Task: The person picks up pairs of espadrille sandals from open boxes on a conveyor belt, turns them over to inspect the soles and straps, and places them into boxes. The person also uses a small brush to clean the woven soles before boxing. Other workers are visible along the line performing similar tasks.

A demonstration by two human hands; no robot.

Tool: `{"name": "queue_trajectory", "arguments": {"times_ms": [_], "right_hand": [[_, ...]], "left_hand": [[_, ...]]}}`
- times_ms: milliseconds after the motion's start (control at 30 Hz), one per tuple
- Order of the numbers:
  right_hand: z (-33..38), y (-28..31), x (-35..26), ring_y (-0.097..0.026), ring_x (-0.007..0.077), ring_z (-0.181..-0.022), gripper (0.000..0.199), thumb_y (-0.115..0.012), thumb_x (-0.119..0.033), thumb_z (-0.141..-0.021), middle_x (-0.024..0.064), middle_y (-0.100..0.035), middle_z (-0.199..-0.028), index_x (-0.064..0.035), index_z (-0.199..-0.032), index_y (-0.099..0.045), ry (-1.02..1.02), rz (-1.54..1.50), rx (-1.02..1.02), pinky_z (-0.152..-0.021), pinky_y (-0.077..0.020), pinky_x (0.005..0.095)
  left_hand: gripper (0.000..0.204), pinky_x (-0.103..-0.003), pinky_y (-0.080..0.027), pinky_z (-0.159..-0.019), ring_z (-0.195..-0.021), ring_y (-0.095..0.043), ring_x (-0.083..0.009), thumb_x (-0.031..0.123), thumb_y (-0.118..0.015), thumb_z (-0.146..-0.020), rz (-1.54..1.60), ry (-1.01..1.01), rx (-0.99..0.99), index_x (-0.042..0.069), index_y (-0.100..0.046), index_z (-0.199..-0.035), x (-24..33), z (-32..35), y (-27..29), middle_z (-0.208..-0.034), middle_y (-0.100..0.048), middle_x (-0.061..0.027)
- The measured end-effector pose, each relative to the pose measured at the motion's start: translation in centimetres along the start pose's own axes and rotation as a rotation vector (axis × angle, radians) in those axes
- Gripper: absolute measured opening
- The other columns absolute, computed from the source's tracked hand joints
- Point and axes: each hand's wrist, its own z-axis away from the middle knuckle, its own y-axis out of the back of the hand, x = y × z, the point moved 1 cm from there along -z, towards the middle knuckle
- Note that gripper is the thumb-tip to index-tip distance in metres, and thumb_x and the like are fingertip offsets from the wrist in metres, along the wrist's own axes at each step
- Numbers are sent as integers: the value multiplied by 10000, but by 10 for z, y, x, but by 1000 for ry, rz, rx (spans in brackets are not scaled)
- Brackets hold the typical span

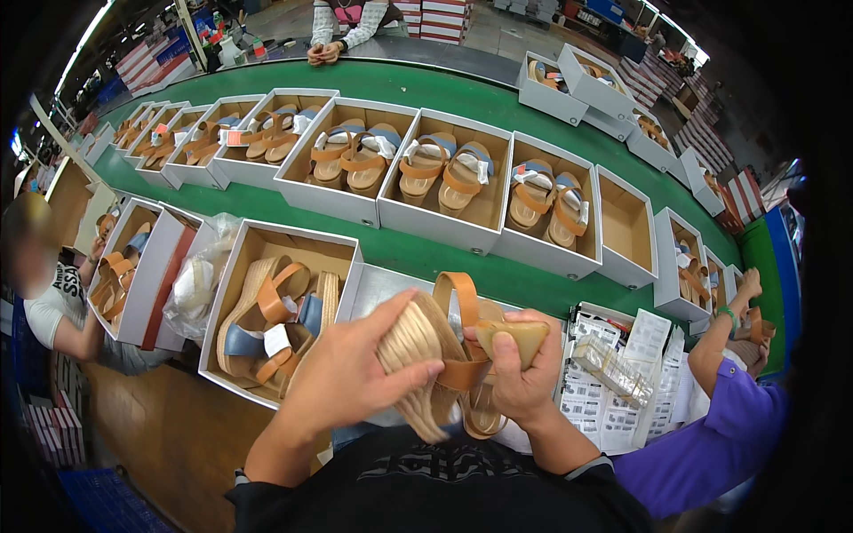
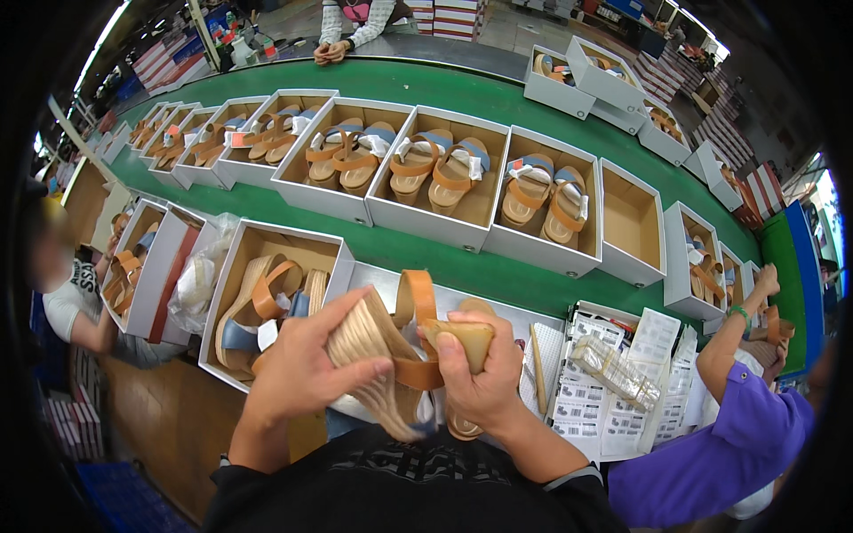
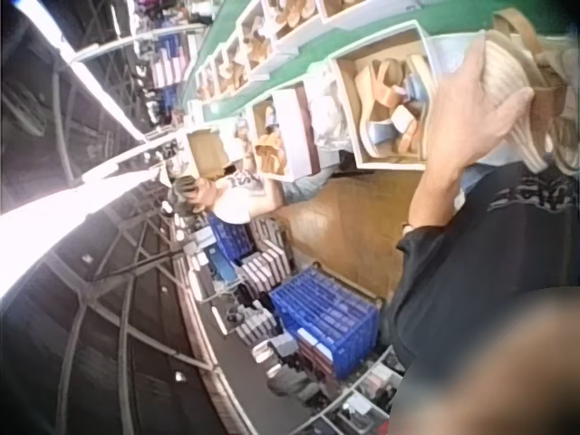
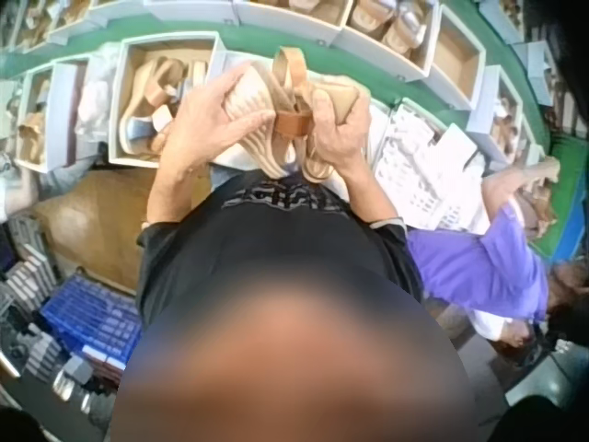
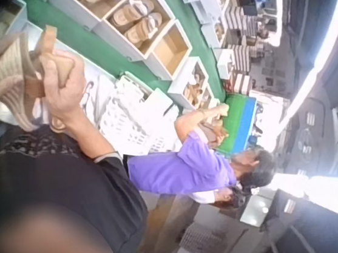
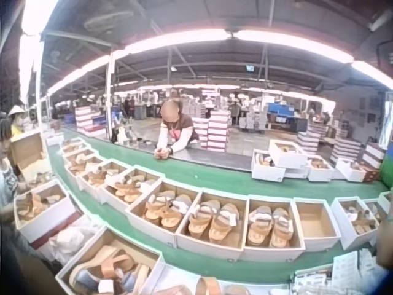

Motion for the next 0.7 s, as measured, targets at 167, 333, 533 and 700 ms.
{"name": "queue_trajectory", "arguments": {"times_ms": [167, 333, 533, 700], "right_hand": [[18, 5, 16, -669, 238, -926, 215, -501, -61, -968, 221, -653, -1016, -13, -1147, -393, -52, -86, -43, -825, -549, 350], [42, 6, 31, -690, 201, -868, 220, -595, -50, -916, 172, -702, -968, 8, -1098, -486, -25, 49, -52, -779, -553, 307], [31, 2, 25, -707, 211, -713, 260, -690, -64, -857, 139, -715, -871, 23, -1073, -573, 140, 389, -35, -644, -554, 296], [26, 4, 19, -692, 235, -648, 279, -723, -78, -825, 134, -697, -826, 27, -1053, -602, 124, 490, -41, -573, -536, 301]], "left_hand": [[732, -357, -569, -785, -999, -688, -316, 167, -818, -686, -315, -243, 250, 34, -525, -1343, -12, 13, -48, -1178, -663, -190], [730, -382, -548, -883, -1092, -652, -328, 61, -806, -600, -329, -218, 361, 41, -576, -1292, -34, 27, -80, -1235, -637, -192], [725, -391, -535, -925, -1102, -641, -338, 44, -799, -579, -330, -222, 320, 40, -602, -1277, -34, 33, -92, -1252, -630, -176], [715, -376, -539, -908, -1101, -647, -319, 11, -802, -577, -357, -242, 309, 40, -607, -1264, -32, 35, -97, -1243, -640, -166]]}}
